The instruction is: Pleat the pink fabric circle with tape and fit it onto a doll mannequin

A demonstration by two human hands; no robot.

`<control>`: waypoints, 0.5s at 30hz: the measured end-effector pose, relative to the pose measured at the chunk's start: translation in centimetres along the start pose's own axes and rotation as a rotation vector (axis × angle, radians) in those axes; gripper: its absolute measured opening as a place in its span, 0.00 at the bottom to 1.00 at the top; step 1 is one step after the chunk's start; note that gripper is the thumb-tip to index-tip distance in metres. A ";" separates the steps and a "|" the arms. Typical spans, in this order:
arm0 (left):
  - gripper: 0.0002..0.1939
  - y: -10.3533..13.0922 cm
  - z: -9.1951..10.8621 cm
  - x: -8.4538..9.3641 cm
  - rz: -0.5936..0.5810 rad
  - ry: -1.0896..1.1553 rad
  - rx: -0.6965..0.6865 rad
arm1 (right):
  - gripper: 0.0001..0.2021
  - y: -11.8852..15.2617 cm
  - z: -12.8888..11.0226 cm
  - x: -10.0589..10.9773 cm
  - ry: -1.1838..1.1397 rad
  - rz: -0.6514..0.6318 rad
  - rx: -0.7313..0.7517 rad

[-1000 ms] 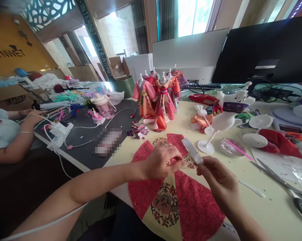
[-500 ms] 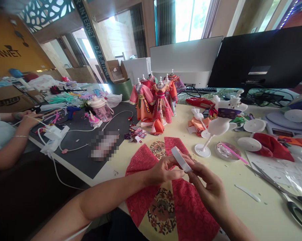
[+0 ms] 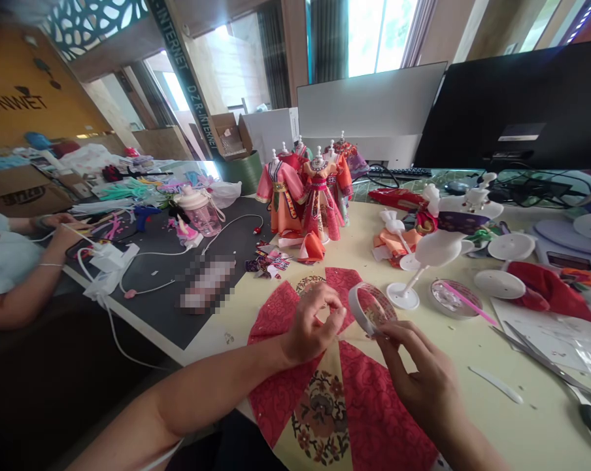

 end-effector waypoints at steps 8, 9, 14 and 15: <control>0.13 -0.1 0.3 -0.7 -0.427 -0.260 -0.327 | 0.05 -0.2 0.5 0.4 -0.196 -0.153 -0.081; 0.13 -0.1 0.1 -0.8 -0.484 -0.245 -0.274 | 0.03 -0.3 0.6 0.5 -0.225 -0.172 -0.131; 0.14 -0.2 -0.1 -0.4 -0.624 -0.062 0.049 | 0.06 -0.5 0.5 0.8 -0.334 -0.221 -0.336; 0.15 -0.2 -0.1 -0.4 -0.651 -0.015 0.113 | 0.06 -0.6 0.4 0.8 -0.356 -0.224 -0.354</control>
Point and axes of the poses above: each hand's wrist, its own y-axis away from the middle knuckle, its own x-axis out of the back of the hand, z = x × y, the point moved 3 cm from there along -y, towards the middle knuckle, and after that the axes turned 8 degrees about x, right-handed, at the moved point
